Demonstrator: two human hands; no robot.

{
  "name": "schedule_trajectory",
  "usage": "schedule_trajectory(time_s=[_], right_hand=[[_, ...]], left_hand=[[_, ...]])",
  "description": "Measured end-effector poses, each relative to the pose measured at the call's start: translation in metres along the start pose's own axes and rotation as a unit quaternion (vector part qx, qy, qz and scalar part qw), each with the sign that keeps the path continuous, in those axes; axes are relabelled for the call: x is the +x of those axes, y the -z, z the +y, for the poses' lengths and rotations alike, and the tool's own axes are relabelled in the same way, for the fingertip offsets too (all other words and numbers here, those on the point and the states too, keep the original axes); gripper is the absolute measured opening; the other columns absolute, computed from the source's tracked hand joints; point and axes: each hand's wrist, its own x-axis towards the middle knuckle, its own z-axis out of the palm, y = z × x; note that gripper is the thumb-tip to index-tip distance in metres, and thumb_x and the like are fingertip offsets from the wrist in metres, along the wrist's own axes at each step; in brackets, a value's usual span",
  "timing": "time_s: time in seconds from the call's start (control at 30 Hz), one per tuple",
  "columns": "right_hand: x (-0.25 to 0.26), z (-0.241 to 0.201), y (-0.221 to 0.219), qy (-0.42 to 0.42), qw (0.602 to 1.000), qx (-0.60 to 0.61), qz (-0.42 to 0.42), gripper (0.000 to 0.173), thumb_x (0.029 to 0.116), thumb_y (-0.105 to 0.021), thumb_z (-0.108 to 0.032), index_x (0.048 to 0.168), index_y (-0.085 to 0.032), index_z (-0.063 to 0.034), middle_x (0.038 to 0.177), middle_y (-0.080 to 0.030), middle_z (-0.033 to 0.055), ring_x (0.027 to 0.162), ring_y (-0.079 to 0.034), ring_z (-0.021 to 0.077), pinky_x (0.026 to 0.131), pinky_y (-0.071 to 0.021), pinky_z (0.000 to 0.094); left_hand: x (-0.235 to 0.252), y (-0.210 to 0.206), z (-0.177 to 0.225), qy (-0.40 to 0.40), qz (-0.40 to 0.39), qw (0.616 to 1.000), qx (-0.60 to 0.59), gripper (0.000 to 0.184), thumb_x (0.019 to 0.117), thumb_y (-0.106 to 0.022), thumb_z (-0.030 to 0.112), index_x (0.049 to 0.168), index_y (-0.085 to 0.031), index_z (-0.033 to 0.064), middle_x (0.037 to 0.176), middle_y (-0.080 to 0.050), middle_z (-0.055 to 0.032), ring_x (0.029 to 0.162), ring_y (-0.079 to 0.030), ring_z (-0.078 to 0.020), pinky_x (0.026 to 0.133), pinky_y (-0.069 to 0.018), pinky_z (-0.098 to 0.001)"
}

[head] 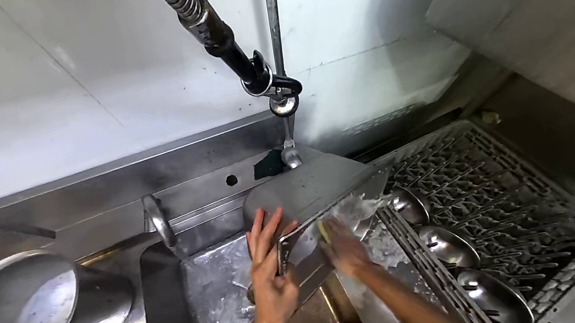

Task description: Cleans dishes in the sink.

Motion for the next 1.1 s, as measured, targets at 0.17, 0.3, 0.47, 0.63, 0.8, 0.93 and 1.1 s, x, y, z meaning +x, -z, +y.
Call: schedule_trajectory(time_s=[0.17, 0.3, 0.47, 0.63, 0.8, 0.93, 1.1], right_hand=[[-0.038, -0.137, 0.008, 0.034, 0.990, 0.133, 0.007, 0.066, 0.0999, -0.051, -0.034, 0.151, -0.042, 0.0066, 0.158, -0.039, 0.0285, 0.149, -0.036, 0.0404, 0.123, -0.0266, 0.0509], [-0.053, -0.060, 0.011, 0.170, 0.981, 0.094, 0.013, 0.046, 0.1021, -0.050, -0.016, 0.147, -0.056, -0.0063, 0.153, -0.052, 0.0131, 0.145, -0.046, 0.0303, 0.120, -0.0364, 0.0501], [-0.024, -0.033, 0.017, 0.048, 0.996, 0.055, -0.057, 0.048, 0.1041, -0.046, -0.022, 0.147, -0.052, -0.0012, 0.158, -0.045, 0.0182, 0.148, -0.040, 0.0324, 0.122, -0.0318, 0.0495], [-0.068, -0.048, 0.005, 0.306, 0.947, 0.061, 0.081, 0.063, 0.0984, -0.055, -0.058, 0.141, -0.062, -0.0127, 0.146, -0.060, 0.0090, 0.138, -0.055, 0.0260, 0.114, -0.0453, 0.0482], [-0.045, 0.078, 0.021, 0.334, 0.915, -0.101, 0.202, 0.049, 0.0757, -0.076, -0.008, 0.125, -0.072, -0.0070, 0.124, -0.073, 0.0121, 0.112, -0.072, 0.0317, 0.091, -0.0601, 0.0503], [-0.065, 0.031, -0.012, 0.248, 0.911, 0.009, 0.330, 0.036, 0.0783, -0.071, -0.009, 0.113, -0.079, -0.0090, 0.104, -0.078, 0.0133, 0.084, -0.077, 0.0324, 0.070, -0.0620, 0.0518], [-0.092, -0.098, -0.042, 0.092, 0.907, 0.173, 0.372, 0.029, 0.0774, -0.069, -0.016, 0.096, -0.077, 0.0048, 0.089, -0.076, 0.0188, 0.077, -0.075, 0.0339, 0.071, -0.0607, 0.0516]], left_hand=[[0.009, -0.011, 0.004, -0.006, -0.003, 1.000, -0.002, 0.037, 0.0852, -0.055, 0.004, 0.116, -0.075, 0.0109, 0.152, -0.054, -0.0015, 0.153, -0.032, -0.0302, 0.126, -0.0235, -0.0564], [0.016, -0.006, 0.008, 0.007, -0.005, 1.000, -0.018, 0.048, 0.0774, -0.054, -0.003, 0.118, -0.074, 0.0097, 0.155, -0.051, -0.0018, 0.153, -0.032, -0.0290, 0.125, -0.0304, -0.0492], [0.006, -0.015, 0.015, 0.015, 0.005, 1.000, -0.021, 0.040, 0.0806, -0.054, 0.000, 0.111, -0.077, 0.0127, 0.153, -0.053, -0.0009, 0.153, -0.031, -0.0304, 0.125, -0.0266, -0.0522], [0.034, -0.003, 0.007, 0.067, 0.010, 0.998, -0.010, 0.047, 0.0731, -0.056, -0.005, 0.115, -0.073, 0.0072, 0.154, -0.051, -0.0020, 0.150, -0.037, -0.0229, 0.121, -0.0379, -0.0442], [0.077, 0.027, 0.002, 0.158, -0.057, 0.981, -0.093, 0.055, 0.0796, -0.058, -0.009, 0.131, -0.066, 0.0083, 0.163, -0.036, -0.0020, 0.142, -0.044, -0.0180, 0.109, -0.0484, -0.0413], [0.045, 0.049, -0.033, 0.178, -0.022, 0.939, -0.294, 0.098, 0.0857, -0.058, 0.076, 0.162, -0.027, 0.0243, 0.168, -0.028, 0.0018, 0.153, -0.029, -0.0204, 0.120, -0.0345, -0.0496], [-0.046, -0.050, -0.036, 0.174, 0.041, 0.974, -0.136, 0.109, 0.0824, -0.074, 0.022, 0.161, -0.004, -0.0037, 0.168, -0.003, -0.0267, 0.155, -0.019, -0.0301, 0.124, -0.0272, -0.0415]])
